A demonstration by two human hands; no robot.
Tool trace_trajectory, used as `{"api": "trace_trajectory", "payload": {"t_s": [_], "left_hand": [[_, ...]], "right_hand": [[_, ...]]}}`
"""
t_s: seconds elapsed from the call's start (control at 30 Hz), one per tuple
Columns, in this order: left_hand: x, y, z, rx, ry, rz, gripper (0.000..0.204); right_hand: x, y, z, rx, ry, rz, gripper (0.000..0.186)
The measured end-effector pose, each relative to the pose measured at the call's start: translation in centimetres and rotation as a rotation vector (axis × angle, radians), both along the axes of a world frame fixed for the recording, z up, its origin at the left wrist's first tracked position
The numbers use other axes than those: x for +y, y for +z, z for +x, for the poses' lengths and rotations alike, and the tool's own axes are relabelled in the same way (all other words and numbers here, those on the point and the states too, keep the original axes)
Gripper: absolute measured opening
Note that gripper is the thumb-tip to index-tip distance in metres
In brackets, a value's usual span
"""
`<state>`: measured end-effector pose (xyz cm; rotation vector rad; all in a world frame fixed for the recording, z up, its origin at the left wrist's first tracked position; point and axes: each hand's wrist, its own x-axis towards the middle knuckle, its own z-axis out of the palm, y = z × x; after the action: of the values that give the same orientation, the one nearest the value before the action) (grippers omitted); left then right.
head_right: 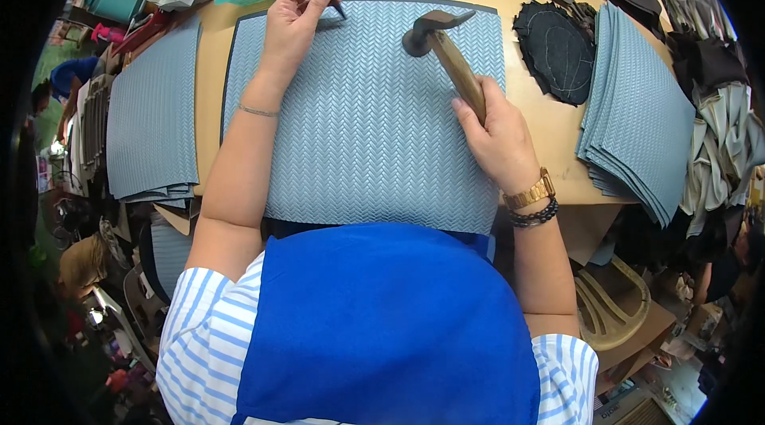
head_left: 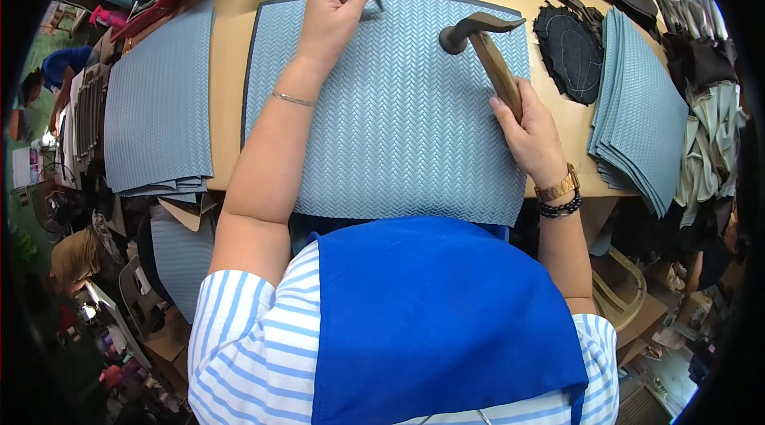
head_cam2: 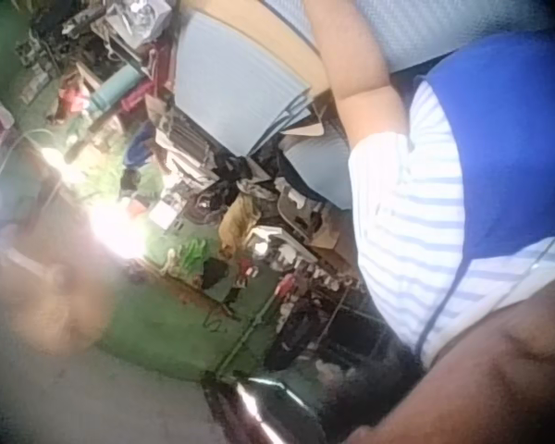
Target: The person uses a hammer and a small metal punch to stamp patterns or holes into pieces of textured blue leather on a workbench. The person picks up individual leather pieces from a stack, places them on a dark mat, aligns the punch, strikes it with the hammer, and then moves the processed piece to a different stack.
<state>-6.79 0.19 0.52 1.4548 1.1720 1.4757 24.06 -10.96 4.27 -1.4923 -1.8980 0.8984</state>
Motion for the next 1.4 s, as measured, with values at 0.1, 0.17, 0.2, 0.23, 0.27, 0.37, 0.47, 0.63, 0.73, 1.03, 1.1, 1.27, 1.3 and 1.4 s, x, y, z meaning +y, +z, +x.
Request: {"api": "trace_trajectory", "payload": {"t_s": [0.1,0.17,0.2,0.23,0.27,0.37,0.47,0.63,0.73,1.03,1.1,1.27,1.3,1.4], "left_hand": [[-0.4,0.5,0.6,-0.014,0.018,0.014,0.022],[-0.6,0.7,1.1,-0.004,0.047,0.019,0.023],[-0.7,0.7,1.2,0.007,0.064,0.010,0.023],[-0.7,0.7,1.4,0.018,0.081,0.000,0.024],[-0.6,0.7,1.4,0.019,0.080,0.000,0.024],[-0.6,0.4,1.5,0.069,0.092,0.031,0.024],[-0.7,0.5,1.7,0.116,0.114,0.037,0.024],[-0.5,0.3,1.8,0.145,0.120,0.059,0.023],[-0.4,0.2,1.7,0.126,0.083,0.127,0.024],[-0.7,0.2,1.8,0.255,0.075,0.040,0.025],[-0.6,0.0,1.8,0.273,0.067,0.035,0.025],[-1.0,0.4,2.0,0.304,0.039,0.032,0.025],[-1.0,0.3,2.0,0.299,0.045,0.048,0.025],[-0.7,0.1,2.0,0.275,0.026,0.036,0.025]], "right_hand": [[0.0,-0.1,0.1,0.003,-0.006,-0.013,0.035],[0.1,-0.3,0.2,0.015,0.002,0.016,0.035],[0.1,-0.3,0.1,0.016,0.001,0.016,0.035],[0.1,-0.1,0.1,0.020,-0.001,0.000,0.035],[0.1,0.0,0.0,0.024,-0.003,-0.016,0.035],[0.1,0.0,0.0,-0.009,-0.007,-0.018,0.035],[0.1,-0.2,0.1,-0.020,-0.002,0.001,0.035],[0.1,-0.1,0.0,-0.014,-0.007,0.005,0.035],[0.1,-0.1,0.0,-0.018,-0.007,-0.006,0.035],[0.1,-0.1,0.0,-0.023,-0.009,-0.024,0.037],[0.0,-0.3,0.1,-0.022,-0.005,-0.012,0.037],[0.0,0.1,0.2,0.003,0.001,-0.062,0.035],[0.2,0.6,0.3,-0.002,0.004,-0.045,0.035],[1.9,2.0,1.0,0.022,0.053,-0.155,0.036]]}}
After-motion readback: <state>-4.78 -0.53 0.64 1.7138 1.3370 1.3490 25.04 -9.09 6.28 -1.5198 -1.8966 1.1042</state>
